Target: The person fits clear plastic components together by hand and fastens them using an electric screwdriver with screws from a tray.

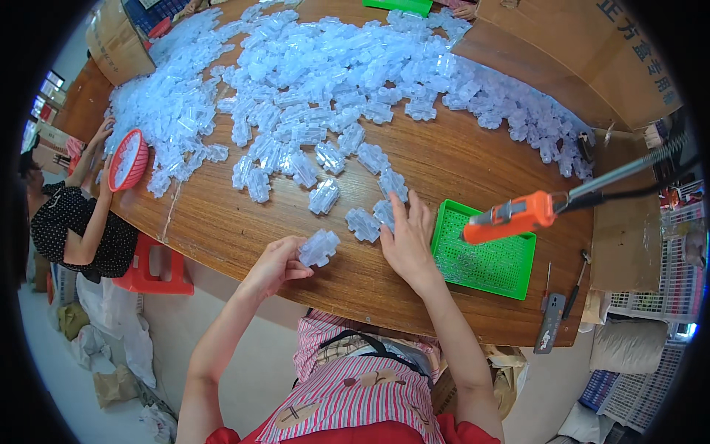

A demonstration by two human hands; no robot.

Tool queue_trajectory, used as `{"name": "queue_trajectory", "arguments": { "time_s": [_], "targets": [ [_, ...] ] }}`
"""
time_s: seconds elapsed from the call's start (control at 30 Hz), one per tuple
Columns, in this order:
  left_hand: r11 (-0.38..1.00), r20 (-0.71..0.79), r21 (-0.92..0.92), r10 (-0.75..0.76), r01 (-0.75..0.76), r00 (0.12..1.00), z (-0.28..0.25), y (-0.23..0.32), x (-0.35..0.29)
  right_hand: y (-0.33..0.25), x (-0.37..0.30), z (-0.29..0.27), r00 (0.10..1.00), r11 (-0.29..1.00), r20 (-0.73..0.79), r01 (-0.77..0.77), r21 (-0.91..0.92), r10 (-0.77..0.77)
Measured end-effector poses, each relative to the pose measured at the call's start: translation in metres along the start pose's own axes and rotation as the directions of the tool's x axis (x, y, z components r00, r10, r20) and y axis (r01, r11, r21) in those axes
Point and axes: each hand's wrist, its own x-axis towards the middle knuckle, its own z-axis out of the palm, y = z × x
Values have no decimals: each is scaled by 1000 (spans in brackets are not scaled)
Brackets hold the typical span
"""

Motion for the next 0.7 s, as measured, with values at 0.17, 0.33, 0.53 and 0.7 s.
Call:
{"name": "queue_trajectory", "arguments": {
  "time_s": [0.17, 0.33, 0.53, 0.7],
  "targets": [
    [718, -51, 627, 426, -303, 903, 3, 4, 3, -4, 2, 0, 994, 984, 103, -51, 170, 34],
    [13, 92, 988, 752, -154, 652, 12, 11, 28, -5, 58, 13, 991, 986, -134, 7, 166, 15],
    [-21, 71, 990, 932, -142, 356, 13, 58, 56, -29, 124, 29, 982, 1000, 186, -23, -18, 25],
    [245, -222, 969, 801, 33, 557, -48, 85, 86, -47, 138, 15, 960, 999, 276, -43, 1, 41]
  ]
}}
